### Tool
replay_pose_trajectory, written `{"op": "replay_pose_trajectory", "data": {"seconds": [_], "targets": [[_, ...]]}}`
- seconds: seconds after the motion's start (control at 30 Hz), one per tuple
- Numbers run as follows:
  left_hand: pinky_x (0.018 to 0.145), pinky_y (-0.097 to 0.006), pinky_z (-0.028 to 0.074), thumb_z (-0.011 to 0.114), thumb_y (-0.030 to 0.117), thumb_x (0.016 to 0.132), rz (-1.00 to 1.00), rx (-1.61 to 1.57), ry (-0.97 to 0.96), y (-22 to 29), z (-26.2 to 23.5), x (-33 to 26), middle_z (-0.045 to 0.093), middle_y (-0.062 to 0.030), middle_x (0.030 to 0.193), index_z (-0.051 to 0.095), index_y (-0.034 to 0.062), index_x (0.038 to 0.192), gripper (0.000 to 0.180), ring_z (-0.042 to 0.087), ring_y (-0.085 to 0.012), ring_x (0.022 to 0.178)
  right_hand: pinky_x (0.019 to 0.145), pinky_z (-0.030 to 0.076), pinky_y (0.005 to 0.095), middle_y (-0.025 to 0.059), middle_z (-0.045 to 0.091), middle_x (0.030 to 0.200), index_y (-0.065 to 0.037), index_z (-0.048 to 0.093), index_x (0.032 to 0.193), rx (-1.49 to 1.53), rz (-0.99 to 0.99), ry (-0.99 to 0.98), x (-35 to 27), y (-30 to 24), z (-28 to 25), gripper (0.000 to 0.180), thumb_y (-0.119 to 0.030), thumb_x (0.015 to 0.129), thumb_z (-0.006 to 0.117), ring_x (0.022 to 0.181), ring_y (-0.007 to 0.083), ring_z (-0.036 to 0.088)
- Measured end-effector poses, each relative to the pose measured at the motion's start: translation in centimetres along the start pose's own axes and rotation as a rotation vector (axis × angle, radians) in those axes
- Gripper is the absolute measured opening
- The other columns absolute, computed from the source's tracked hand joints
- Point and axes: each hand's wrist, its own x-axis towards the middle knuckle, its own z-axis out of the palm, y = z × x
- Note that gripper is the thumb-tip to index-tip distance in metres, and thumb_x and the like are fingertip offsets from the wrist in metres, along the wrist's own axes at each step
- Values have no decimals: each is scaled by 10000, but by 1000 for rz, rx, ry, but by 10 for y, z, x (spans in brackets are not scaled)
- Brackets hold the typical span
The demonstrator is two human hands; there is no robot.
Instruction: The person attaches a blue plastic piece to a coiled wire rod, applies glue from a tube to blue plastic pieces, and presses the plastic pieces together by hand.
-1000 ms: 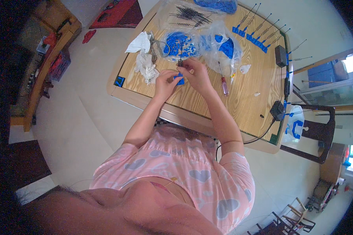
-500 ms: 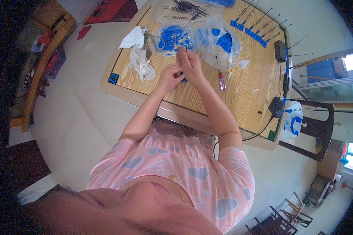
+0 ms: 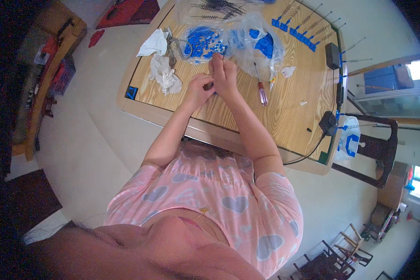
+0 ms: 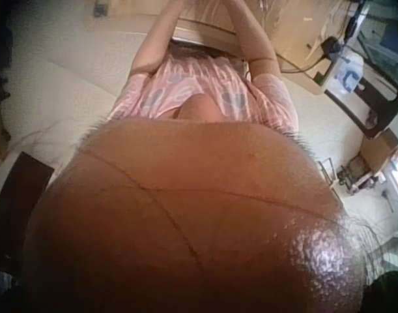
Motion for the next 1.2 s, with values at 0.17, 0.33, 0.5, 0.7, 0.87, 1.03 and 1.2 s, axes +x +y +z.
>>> {"op": "replay_pose_trajectory", "data": {"seconds": [0.17, 0.33, 0.5, 0.7, 0.87, 1.03, 1.2], "targets": [[815, -375, 417, 679, 141, 714, 6, -102, 102, 1, 6, 0, 625, -81, 807, 626, 56, 898, 210, 562, -285, 824, 575, 353, 210, 4, 477, 711, -21, 493, 823, -17, -42, -6, 3, -10, -16, 187, -153, 935, 422, 647, 65, 425], [678, -314, 464, 629, 118, 795, -131, -285, 36, 3, 0, -6, 638, -90, 814, 604, 37, 891, 128, 601, -219, 741, 670, 457, 255, 62, 587, 812, 9, 556, 961, -179, -93, 535, -14, -23, -99, 145, -101, 873, 520, 725, 127, 563], [603, -251, 460, 588, 124, 854, -284, -321, -47, 13, -2, -4, 652, -86, 819, 549, 20, 839, 112, 602, -136, 682, 631, 468, 288, 70, 609, 763, 9, 591, 933, -573, 111, 653, -44, 36, -208, 182, -134, 820, 596, 700, 130, 576], [694, -256, 478, 570, 102, 864, -232, -487, 0, -3, 1, -7, 659, -90, 878, 470, 25, 825, 133, 612, -124, 807, 648, 473, 340, 132, 637, 763, 5, 627, 881, -872, 312, 479, -42, 40, -185, 260, -226, 763, 646, 714, 213, 612], [719, -240, 473, 558, 83, 873, -208, -680, 80, 1, -2, -17, 652, -85, 922, 524, 18, 888, 75, 603, -112, 832, 651, 468, 317, 110, 642, 747, 3, 637, 867, -1184, 527, 393, -43, 34, -191, 328, -292, 729, 679, 702, 194, 610], [718, -225, 471, 568, 70, 865, -238, -805, 65, 14, -14, -36, 649, -81, 931, 558, 9, 930, 89, 600, -99, 838, 577, 445, 289, 71, 585, 645, 19, 591, 871, -875, 369, 444, -64, 16, -210, 283, -216, 742, 682, 628, 147, 563], [809, -285, 473, 558, -29, 836, -250, -850, 128, 45, -32, -42, 645, -118, 934, 564, -1, 926, 94, 605, -174, 929, 675, 449, 240, 15, 566, 874, -22, 506, 1065, 163, 168, 366, -67, -54, -104, 252, -80, 828, 566, 751, 101, 542]]}}
